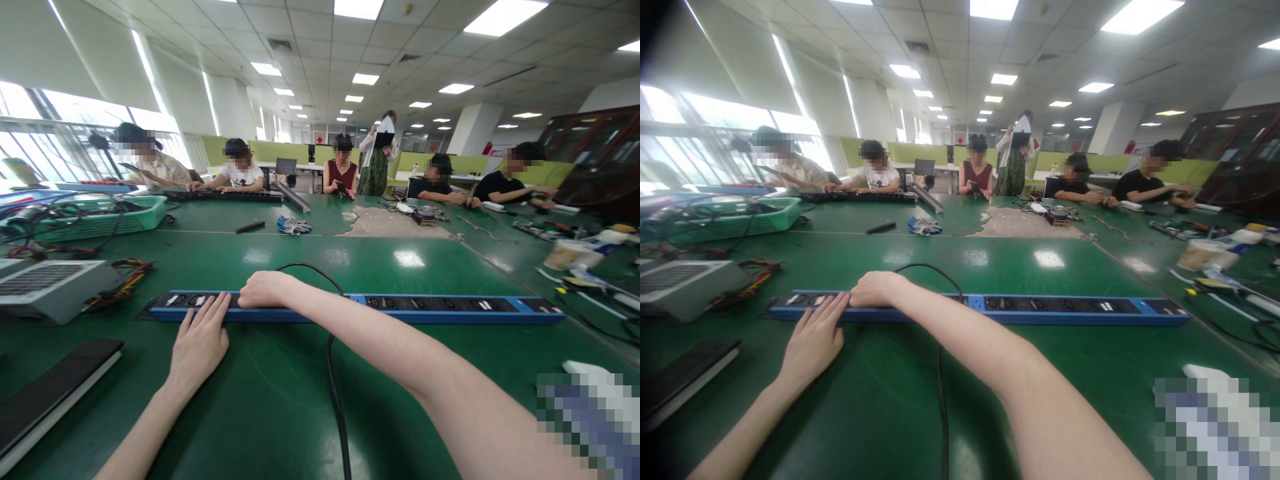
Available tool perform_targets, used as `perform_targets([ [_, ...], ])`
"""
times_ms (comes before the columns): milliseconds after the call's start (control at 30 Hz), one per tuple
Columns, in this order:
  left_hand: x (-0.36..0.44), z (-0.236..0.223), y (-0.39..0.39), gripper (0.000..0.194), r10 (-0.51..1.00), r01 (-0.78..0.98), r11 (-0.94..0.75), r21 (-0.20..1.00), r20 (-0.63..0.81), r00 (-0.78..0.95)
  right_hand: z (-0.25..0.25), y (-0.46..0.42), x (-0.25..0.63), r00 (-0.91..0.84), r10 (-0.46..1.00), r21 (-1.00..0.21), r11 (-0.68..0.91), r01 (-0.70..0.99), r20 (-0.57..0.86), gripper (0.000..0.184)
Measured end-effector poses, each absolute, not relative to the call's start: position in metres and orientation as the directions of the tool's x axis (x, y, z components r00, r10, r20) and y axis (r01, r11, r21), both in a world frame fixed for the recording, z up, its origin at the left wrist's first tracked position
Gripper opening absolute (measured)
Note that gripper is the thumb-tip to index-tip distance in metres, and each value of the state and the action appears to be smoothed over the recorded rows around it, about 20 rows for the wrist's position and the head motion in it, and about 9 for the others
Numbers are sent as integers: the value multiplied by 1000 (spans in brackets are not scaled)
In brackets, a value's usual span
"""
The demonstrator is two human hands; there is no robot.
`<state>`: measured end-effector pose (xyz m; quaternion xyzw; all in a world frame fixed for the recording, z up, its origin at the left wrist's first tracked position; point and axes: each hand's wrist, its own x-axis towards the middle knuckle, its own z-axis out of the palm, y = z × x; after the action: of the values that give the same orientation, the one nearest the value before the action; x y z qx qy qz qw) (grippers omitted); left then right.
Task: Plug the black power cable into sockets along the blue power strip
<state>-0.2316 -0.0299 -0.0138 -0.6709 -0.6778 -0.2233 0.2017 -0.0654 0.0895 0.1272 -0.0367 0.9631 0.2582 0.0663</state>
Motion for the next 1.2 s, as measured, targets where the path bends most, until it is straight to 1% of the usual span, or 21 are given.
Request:
perform_targets([
  [200, -231, -14, -30, 89, 820, 999, -4, 51, 572, -26, 126, 88, -66, -988, -68, 474, 871, -128, -140, 17],
  [367, -232, -16, -28, 84, 817, 1000, 1, 31, 576, -19, 127, 88, -68, -990, -53, 459, 882, -106, -127, 19],
  [500, -233, -18, -27, 80, 813, 1000, -3, 21, 582, -10, 132, 82, -66, -987, -55, 458, 881, -118, -150, 21],
  [600, -234, -18, -26, 78, 812, 1000, -8, 15, 584, -3, 148, 83, -61, -989, -6, 462, 884, -73, -145, 20],
  [700, -234, -17, -27, 79, 810, 1000, -10, 16, 587, -1, 176, 92, -49, -993, 98, 494, 868, 54, -63, 16],
  [767, -233, -16, -28, 80, 810, 1000, -7, 15, 586, -3, 198, 99, -35, -983, 179, 501, 848, 171, 31, 17],
  [833, -232, -16, -28, 81, 811, 1000, -5, 15, 585, -5, 217, 104, -16, -962, 239, 483, 833, 272, 130, 20],
  [933, -232, -16, -28, 82, 809, 1000, -6, 15, 587, -4, 234, 104, 19, -932, 285, 419, 836, 355, 223, 20],
  [1100, -220, -13, -31, 83, 808, 1000, -3, 25, 590, -12, 237, 92, 72, -891, 378, 284, 851, 442, 253, 17],
  [1200, -205, -9, -33, 82, 818, 997, -69, 19, 574, 45, 237, 83, 95, -867, 385, 224, 858, 462, 316, 17],
])
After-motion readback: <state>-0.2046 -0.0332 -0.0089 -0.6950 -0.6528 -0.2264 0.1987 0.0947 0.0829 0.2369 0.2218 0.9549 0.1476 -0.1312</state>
